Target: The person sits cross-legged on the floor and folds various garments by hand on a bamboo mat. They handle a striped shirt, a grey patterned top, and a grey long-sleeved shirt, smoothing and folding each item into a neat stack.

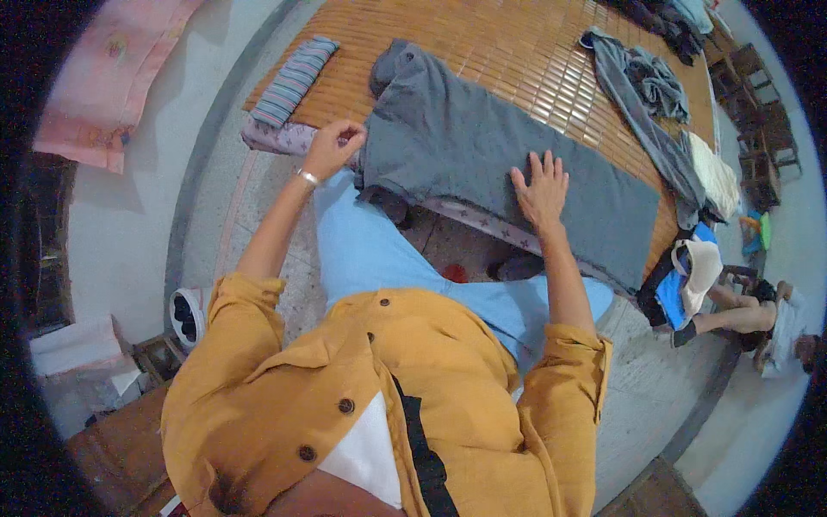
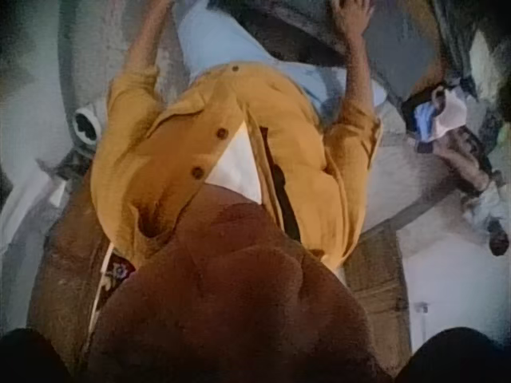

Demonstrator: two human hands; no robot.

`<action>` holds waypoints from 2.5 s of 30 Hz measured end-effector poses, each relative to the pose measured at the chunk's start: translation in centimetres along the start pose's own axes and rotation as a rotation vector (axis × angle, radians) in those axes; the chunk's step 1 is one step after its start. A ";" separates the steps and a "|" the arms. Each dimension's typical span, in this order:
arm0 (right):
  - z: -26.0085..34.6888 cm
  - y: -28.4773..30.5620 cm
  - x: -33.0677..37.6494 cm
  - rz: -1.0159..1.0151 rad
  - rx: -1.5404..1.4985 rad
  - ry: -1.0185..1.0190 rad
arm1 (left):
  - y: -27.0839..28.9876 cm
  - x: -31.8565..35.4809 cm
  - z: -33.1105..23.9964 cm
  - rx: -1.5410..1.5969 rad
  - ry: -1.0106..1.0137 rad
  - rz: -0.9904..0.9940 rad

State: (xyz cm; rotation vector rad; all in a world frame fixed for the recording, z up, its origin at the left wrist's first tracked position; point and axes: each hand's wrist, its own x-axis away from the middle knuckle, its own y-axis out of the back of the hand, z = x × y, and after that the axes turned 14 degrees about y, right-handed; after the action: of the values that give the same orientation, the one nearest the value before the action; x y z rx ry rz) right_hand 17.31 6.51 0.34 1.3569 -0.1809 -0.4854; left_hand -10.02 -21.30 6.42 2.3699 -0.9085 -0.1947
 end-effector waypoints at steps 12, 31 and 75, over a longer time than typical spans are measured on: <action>2.3 -2.3 -3.1 -0.044 0.062 0.176 | -5.3 -14.6 -1.4 0.384 0.777 0.124; 2.7 -1.5 -3.5 -0.050 0.057 0.164 | -6.6 -19.5 -2.7 -0.038 0.687 0.121; 2.5 -1.6 -3.4 -0.068 0.030 0.151 | -3.5 -18.5 -0.2 0.510 0.576 -0.151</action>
State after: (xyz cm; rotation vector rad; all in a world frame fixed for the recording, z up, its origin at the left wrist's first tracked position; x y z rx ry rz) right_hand 12.88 5.54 -0.11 1.4268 -0.0189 -0.4362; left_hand -21.95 -7.06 3.31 2.7182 -0.5364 0.7090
